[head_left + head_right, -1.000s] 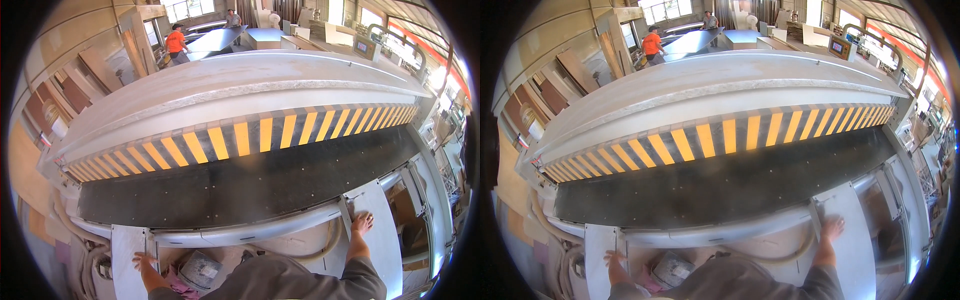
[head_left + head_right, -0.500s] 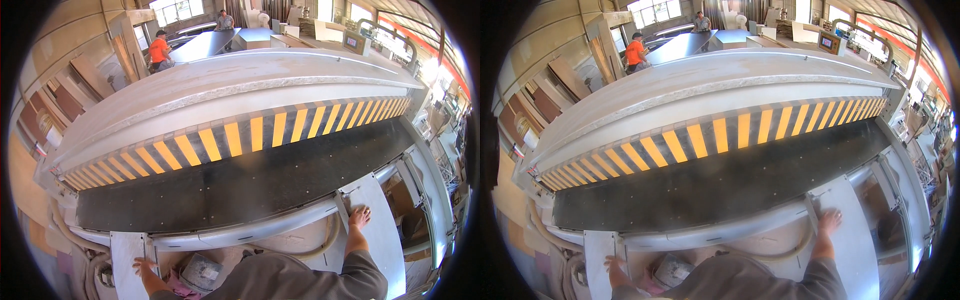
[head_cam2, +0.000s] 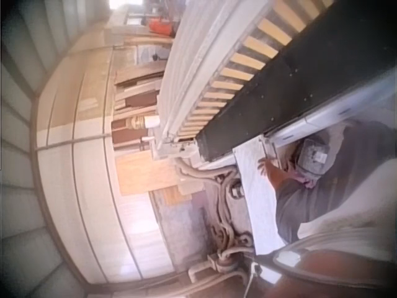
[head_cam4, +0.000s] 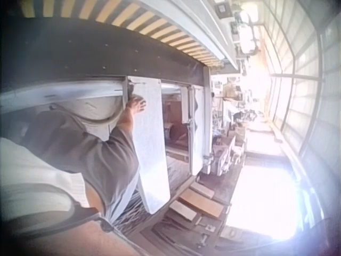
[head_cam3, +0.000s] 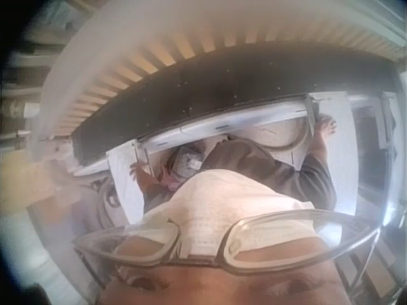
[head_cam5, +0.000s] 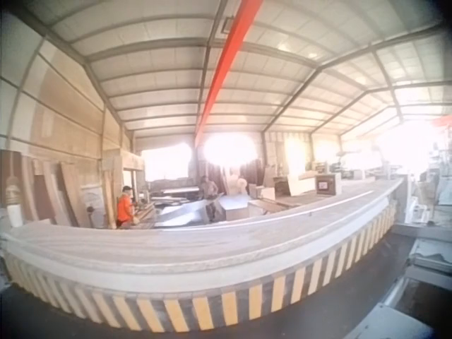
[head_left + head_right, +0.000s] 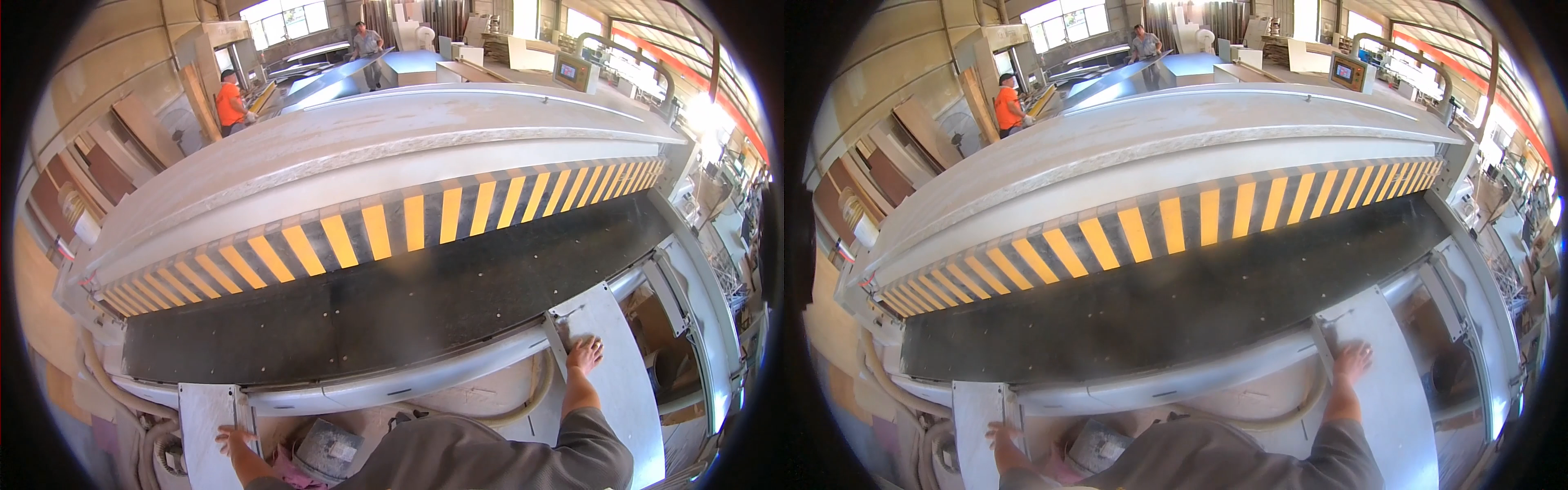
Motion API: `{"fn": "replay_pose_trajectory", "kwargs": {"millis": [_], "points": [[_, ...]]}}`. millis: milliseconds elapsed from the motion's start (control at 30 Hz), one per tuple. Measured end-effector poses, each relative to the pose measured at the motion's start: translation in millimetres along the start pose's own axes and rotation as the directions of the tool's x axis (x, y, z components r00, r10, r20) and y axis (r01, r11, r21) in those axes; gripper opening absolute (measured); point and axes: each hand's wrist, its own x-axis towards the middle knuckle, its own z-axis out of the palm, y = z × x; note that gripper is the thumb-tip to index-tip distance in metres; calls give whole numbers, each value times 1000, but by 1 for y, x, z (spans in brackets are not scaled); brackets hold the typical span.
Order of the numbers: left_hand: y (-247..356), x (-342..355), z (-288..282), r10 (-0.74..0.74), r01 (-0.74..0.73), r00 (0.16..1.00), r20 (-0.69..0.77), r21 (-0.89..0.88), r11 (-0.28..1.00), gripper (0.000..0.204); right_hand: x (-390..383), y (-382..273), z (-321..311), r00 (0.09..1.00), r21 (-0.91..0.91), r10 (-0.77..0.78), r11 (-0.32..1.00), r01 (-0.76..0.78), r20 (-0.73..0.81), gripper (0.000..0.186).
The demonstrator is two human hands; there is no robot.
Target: The person operates a large industrial beam saw by positioning a dark wood panel on the loading table and activating the cutting cycle.
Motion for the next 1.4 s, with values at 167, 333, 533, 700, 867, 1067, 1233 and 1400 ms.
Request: {"fn": "replay_pose_trajectory", "kwargs": {"millis": [167,333,533,700,867,1067,1233,1400], "points": [[-1,16,4,-5,5,1000,-18,11,1000,159,-4,-3,-8,1000,18,5,1000,-5,20,64],[-2,-64,-8,8,-1,987,-161,45,999,129,-4,-6,-8,1000,40,3,999,-4,27,63],[20,-84,-12,119,-126,973,-199,-26,992,126,-11,-10,-22,1000,100,9,995,-12,26,63],[62,-114,-11,223,-241,937,-268,-34,970,123,-13,-4,-18,1000,121,26,992,-25,-8,64],[89,-132,-11,311,-337,898,-312,-30,941,120,-13,-8,-21,1000,133,15,991,-13,-7,64],[113,-145,-5,393,-429,845,-363,-21,903,117,-19,-9,-29,1000,141,-2,990,0,12,64],[127,-152,0,452,-497,801,-392,-15,867,114,-12,-4,-20,1000,147,5,989,-4,-13,66],[140,-154,6,495,-550,765,-413,-18,835,111,-8,9,-20,997,169,-69,983,63,30,68]]}}
